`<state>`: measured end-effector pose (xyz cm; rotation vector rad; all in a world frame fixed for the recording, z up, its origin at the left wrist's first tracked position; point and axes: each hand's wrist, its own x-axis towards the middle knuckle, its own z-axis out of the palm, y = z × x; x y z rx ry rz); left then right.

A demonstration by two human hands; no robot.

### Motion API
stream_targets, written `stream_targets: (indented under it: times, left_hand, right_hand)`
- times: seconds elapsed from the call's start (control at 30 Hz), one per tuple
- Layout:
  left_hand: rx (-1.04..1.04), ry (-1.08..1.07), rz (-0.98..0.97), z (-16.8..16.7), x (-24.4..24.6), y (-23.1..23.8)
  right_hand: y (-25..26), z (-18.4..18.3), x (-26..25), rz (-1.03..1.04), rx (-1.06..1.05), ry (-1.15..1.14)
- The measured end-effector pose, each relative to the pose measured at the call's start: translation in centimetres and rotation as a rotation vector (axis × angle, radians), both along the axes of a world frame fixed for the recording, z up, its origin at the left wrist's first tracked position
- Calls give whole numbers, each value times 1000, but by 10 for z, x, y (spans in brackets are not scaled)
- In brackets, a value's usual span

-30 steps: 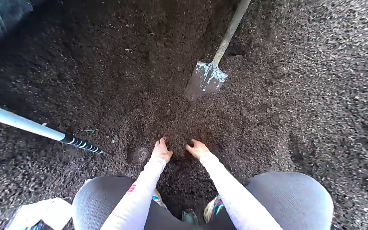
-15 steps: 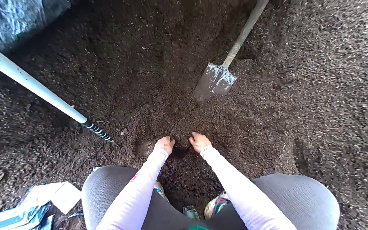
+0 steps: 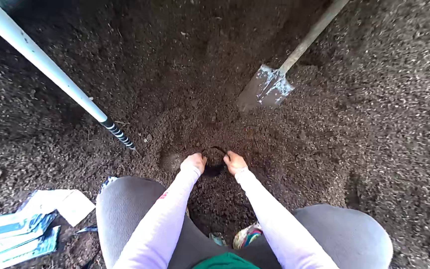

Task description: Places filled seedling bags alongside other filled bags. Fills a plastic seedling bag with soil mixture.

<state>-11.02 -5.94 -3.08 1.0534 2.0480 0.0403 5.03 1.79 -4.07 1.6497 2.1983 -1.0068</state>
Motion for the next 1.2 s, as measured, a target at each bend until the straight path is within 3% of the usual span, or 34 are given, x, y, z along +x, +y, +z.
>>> stream_targets:
  times: [0.17, 0.23, 0.33, 0.47, 0.63, 0.7, 0.83, 0.97, 1.2]
  left_hand:
    - [147, -14, -19, 37, -8, -8]
    - [194, -31, -6, 33, -10, -10]
    - [37, -14, -50, 11, -8, -6]
    - [42, -9, -70, 22, -1, -2]
    - [-51, -33, -82, 3, -13, 0]
    - [-60, -52, -76, 10, -12, 0]
    - [-113, -97, -63, 5, -15, -3]
    - [-103, -144, -85, -1, -9, -2]
    - [-64, -156, -75, -4, -1, 0]
  right_hand:
    - [-2, 34, 3, -27, 155, 179]
    - [-5, 22, 4, -86, 193, 220]
    - [2, -8, 3, -31, 63, 18]
    - [8, 10, 0, 16, 94, 26]
    - [4, -1, 5, 109, -36, -112]
    - [0, 18, 2, 77, 12, -105]
    - [-7, 33, -14, 51, 134, 137]
    - [-6, 20, -44, 108, 38, -5]
    - [-46, -8, -51, 257, 213, -74]
